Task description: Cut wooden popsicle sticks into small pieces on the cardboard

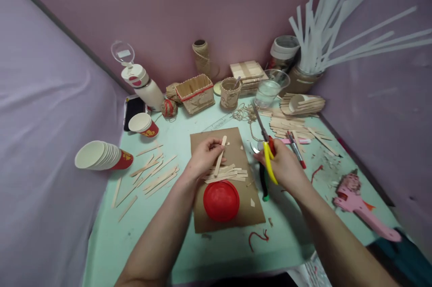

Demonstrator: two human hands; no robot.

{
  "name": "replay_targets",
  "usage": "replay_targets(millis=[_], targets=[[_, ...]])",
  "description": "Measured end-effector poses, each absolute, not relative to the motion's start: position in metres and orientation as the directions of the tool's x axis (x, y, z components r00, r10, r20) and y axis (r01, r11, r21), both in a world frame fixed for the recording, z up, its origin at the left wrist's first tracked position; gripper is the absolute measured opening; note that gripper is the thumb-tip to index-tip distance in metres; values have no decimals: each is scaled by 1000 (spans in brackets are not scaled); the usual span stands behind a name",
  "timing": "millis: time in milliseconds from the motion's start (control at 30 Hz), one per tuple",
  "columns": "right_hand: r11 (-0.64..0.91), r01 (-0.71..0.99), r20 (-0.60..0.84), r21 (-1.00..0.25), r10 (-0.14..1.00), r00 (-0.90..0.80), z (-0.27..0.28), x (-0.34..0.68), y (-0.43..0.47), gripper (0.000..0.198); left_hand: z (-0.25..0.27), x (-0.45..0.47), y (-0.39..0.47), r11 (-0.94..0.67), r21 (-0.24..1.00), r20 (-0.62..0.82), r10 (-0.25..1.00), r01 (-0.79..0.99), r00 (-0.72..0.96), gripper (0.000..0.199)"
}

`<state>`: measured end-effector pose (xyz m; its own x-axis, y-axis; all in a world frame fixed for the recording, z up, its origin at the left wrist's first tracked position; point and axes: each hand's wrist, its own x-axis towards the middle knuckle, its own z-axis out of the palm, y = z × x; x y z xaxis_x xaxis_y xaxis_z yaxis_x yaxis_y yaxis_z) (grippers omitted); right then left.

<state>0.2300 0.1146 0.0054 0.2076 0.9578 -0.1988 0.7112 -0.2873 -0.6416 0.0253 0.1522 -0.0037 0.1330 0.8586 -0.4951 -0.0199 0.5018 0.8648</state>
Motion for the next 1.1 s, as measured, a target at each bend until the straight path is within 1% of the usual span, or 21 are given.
replay_targets(millis=[67,133,233,433,633,833,900,933,1000,1033,1100], targets=[[-263,795,-174,-546,964,199,-1,222,127,19,-11,26,154,513,857,-507,856,-44,100,14],[-200,881,-150,-429,977,149,-4,212,137,15,-14,25,154,528,846,-523,848,-69,82,13],[-134,943,-140,-305,986,95,-8,199,144,18,-15,24,153,523,846,-519,853,-106,59,11],[-120,968,-147,-220,985,89,-16,188,146,21,-13,23,154,516,845,-517,855,-137,36,10],[-135,969,-160,-207,982,102,-18,182,144,22,-13,19,151,511,849,-511,859,-132,35,13],[-136,950,-148,-280,984,97,-9,183,141,19,-9,19,146,537,830,-541,841,-149,17,11],[-131,912,-157,-389,985,75,0,187,134,22,-6,19,142,532,826,-539,842,-187,20,13],[-129,868,-173,-480,984,50,5,190,128,27,-4,20,139,529,821,-536,844,-214,29,14],[-127,743,-243,-657,969,-49,15,196,113,35,-1,21,134,519,811,-525,849,-270,57,19],[-136,693,-288,-708,952,-107,19,199,105,37,0,22,131,508,809,-513,856,-296,67,22],[-185,633,-388,-752,900,-198,26,203,90,38,2,24,126,466,817,-471,879,-340,73,30]])
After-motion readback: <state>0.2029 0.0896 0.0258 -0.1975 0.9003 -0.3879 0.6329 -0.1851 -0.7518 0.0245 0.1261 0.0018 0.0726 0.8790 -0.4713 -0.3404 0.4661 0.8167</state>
